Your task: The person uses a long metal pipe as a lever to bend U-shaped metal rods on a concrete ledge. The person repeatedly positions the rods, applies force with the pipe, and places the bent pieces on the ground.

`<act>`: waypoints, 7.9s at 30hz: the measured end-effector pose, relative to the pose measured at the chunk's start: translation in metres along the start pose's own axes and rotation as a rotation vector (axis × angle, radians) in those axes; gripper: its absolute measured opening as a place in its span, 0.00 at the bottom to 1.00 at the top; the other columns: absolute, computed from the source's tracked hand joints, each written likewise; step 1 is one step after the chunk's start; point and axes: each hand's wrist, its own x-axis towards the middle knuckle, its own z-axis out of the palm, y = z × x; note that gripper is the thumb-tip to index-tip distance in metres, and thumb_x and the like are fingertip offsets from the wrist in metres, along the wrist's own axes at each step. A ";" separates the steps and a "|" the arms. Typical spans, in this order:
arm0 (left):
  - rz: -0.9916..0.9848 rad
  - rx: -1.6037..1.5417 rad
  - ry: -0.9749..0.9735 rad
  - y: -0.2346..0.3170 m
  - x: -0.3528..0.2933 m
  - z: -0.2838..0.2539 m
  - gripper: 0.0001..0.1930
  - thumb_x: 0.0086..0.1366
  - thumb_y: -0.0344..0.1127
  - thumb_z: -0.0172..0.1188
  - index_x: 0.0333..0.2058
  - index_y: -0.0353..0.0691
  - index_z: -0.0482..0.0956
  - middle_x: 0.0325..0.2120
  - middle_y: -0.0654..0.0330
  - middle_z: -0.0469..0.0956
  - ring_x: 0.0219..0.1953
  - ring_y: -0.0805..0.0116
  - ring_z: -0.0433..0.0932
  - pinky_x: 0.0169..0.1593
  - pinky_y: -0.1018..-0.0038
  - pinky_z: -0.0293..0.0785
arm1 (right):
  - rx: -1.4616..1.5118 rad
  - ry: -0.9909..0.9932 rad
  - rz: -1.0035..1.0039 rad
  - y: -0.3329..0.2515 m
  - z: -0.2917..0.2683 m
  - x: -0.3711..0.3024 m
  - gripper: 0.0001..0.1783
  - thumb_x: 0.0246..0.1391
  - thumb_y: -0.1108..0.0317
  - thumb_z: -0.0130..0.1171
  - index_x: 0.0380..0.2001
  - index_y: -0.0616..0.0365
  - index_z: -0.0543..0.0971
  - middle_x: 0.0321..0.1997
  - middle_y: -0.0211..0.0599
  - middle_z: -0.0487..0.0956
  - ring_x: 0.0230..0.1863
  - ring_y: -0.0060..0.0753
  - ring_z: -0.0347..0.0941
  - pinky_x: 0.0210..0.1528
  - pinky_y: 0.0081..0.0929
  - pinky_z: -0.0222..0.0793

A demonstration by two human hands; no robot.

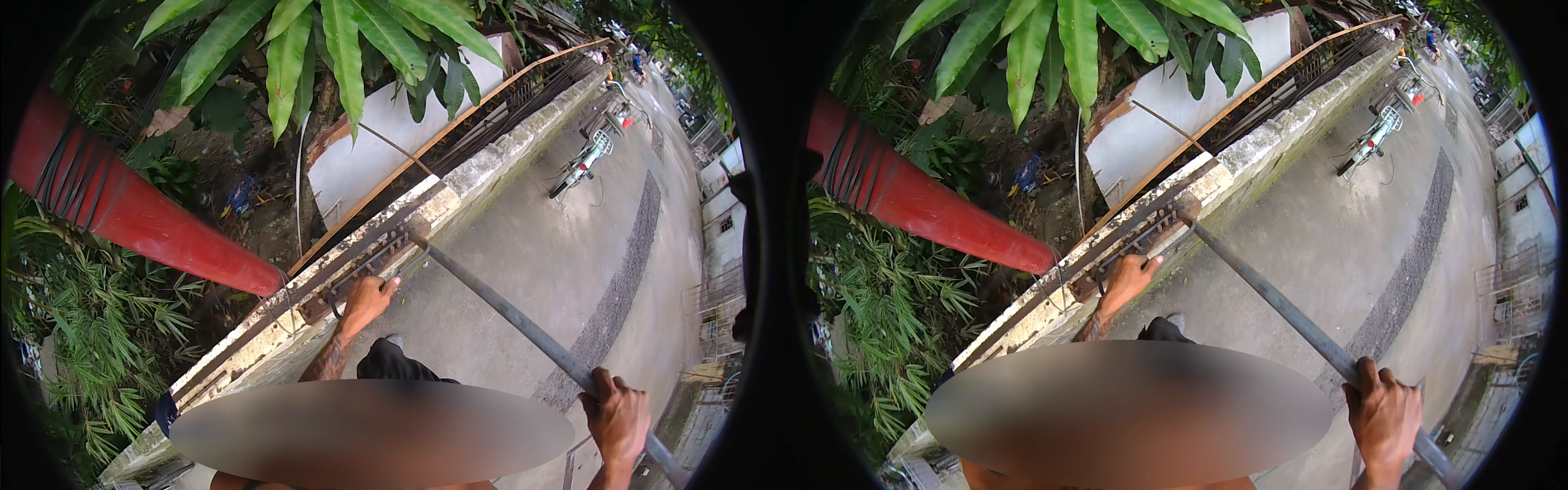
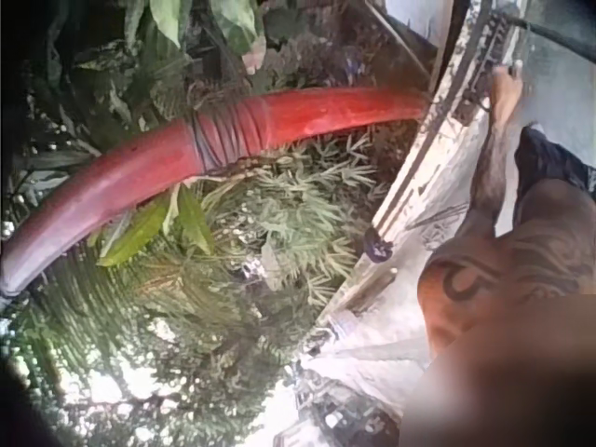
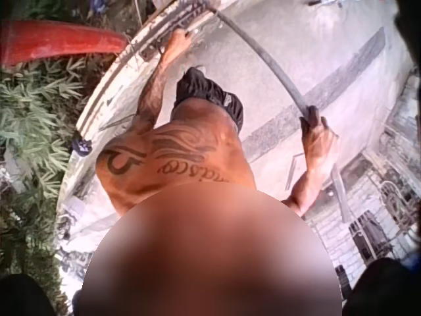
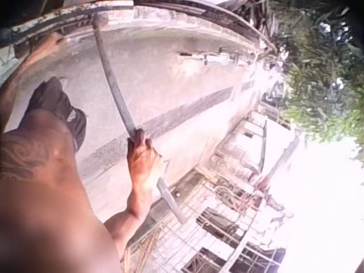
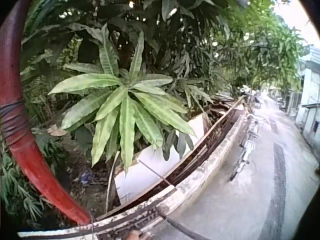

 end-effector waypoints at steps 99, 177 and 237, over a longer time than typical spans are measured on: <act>-1.180 0.038 0.800 0.149 0.078 0.179 0.67 0.37 0.57 0.76 0.73 0.38 0.47 0.55 0.33 0.64 0.56 0.34 0.65 0.56 0.42 0.62 | 0.395 -0.251 -1.071 0.109 0.216 0.702 0.24 0.46 0.52 0.75 0.20 0.60 0.76 0.15 0.47 0.73 0.19 0.56 0.71 0.26 0.44 0.67; -0.934 -0.194 0.584 0.143 0.037 0.151 0.72 0.46 0.77 0.66 0.73 0.39 0.32 0.68 0.23 0.43 0.68 0.24 0.51 0.60 0.27 0.55 | -0.040 0.437 -0.795 0.142 0.270 0.766 0.19 0.43 0.52 0.67 0.34 0.54 0.80 0.34 0.51 0.82 0.40 0.58 0.80 0.46 0.51 0.76; -1.026 -0.008 0.871 0.121 0.055 0.169 0.76 0.33 0.73 0.74 0.70 0.25 0.47 0.54 0.31 0.67 0.54 0.34 0.70 0.53 0.43 0.66 | -0.111 0.008 -0.818 0.095 0.202 0.759 0.19 0.42 0.56 0.64 0.30 0.61 0.86 0.33 0.59 0.83 0.40 0.61 0.81 0.50 0.48 0.76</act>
